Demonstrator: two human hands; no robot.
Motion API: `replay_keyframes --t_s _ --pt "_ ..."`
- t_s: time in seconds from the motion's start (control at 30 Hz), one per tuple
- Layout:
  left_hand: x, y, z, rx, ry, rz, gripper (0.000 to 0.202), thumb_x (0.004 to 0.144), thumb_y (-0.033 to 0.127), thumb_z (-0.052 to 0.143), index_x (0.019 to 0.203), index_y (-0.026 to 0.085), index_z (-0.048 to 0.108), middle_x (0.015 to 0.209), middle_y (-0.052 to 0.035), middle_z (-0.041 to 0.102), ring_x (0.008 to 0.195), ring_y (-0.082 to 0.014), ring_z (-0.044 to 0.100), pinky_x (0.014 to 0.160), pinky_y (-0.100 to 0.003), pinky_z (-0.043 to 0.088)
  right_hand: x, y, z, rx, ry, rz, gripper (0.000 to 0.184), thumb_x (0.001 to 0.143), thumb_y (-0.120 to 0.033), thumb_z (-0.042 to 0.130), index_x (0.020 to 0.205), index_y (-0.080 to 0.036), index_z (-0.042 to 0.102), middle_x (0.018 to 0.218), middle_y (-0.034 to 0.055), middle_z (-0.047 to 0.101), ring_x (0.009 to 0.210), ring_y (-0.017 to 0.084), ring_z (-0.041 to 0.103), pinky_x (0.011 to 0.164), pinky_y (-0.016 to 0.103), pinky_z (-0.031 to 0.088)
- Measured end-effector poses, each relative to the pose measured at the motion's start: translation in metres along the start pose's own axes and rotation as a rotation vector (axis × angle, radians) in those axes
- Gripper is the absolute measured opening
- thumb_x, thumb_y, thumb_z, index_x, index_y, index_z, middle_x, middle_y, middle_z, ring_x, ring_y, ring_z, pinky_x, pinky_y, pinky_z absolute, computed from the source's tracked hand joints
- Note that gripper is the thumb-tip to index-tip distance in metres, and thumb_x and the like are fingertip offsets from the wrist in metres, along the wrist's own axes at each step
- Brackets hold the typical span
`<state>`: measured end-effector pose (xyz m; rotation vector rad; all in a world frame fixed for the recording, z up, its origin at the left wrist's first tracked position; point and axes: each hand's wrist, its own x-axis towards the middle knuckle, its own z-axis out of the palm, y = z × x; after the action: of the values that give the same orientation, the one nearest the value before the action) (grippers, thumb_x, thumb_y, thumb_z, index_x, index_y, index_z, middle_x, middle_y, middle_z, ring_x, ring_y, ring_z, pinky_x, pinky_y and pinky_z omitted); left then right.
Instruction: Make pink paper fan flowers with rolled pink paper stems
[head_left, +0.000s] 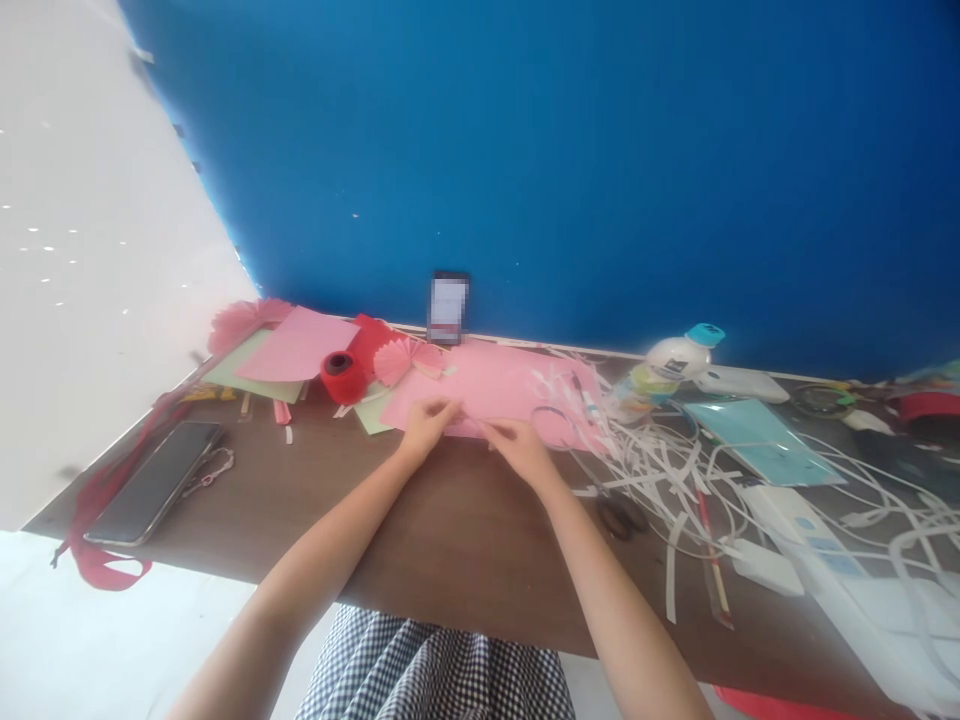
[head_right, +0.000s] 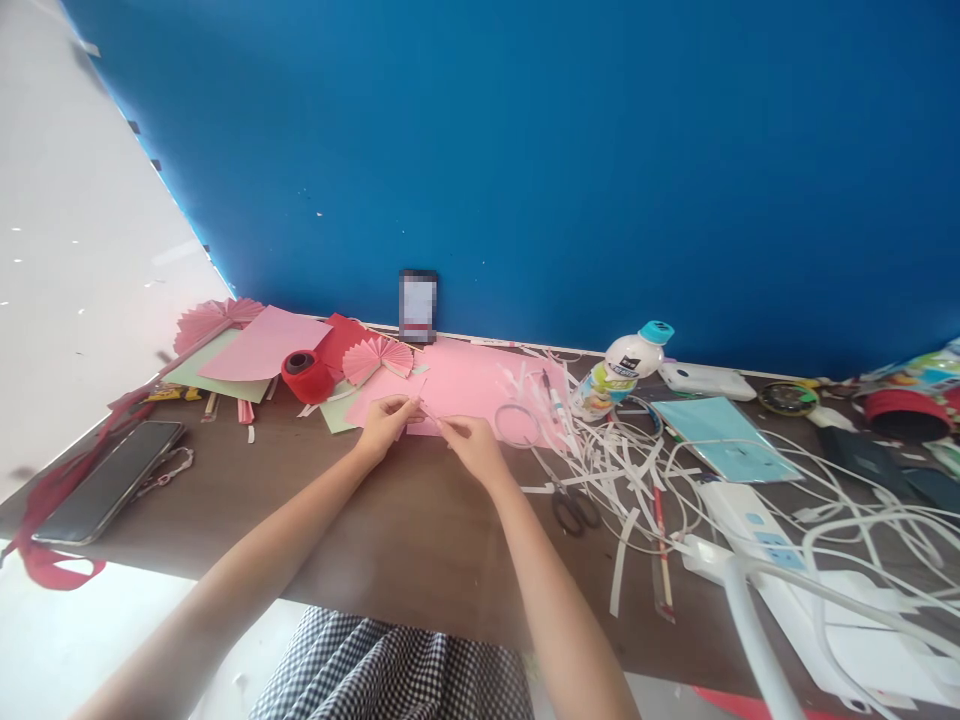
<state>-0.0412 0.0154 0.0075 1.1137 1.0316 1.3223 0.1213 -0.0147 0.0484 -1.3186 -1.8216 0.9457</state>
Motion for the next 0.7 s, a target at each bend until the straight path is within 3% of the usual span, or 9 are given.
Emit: replay_keyframes --t_s 0.1,0.37,0.7 --pt "-0.0021 0.0031 0.0001 0.02 -0.002 -0.029 0.034 0.063 0.046 0.062 0.064 0.011 0.063 0.062 -0.0053 0.065 0.06 -0.0166 0.062 0.062 -0.028 0.05 -0.0004 -0.0015 -0.0027 0.101 -0.08 0.11 0.035 0.074 -0.046 0.051 0.075 -0.015 0.067 0.059 0.0022 0.063 0.057 0.015 0.057 0.057 0.025 0.045" --pt "-0.0079 0.008 0.0027 0.05 -0.117 -0.034 0.033 0.065 0.044 0.061 0.06 0.012 0.065 0.057 -0.0032 0.064 0.056 -0.0155 0.061 0.06 -0.028 0.05 -0.0002 0.0014 -0.0007 0.376 -0.191 0.287 0.037 0.068 -0.047 0.06 0.075 -0.011 0.066 0.072 0.0082 0.066 0.057 0.013 0.059 0.058 0.026 0.047" --pt "-0.0096 0.0092 0.0042 -0.039 -0.098 -0.097 0.035 0.063 0.045 0.063 0.059 0.01 0.063 0.055 -0.0046 0.062 0.052 -0.0132 0.058 0.056 -0.026 0.048 -0.0016 -0.0007 0.0011 0.502 -0.254 0.339 0.033 0.068 -0.041 0.064 0.078 -0.01 0.066 0.07 0.0091 0.067 0.056 0.014 0.062 0.055 0.026 0.049"
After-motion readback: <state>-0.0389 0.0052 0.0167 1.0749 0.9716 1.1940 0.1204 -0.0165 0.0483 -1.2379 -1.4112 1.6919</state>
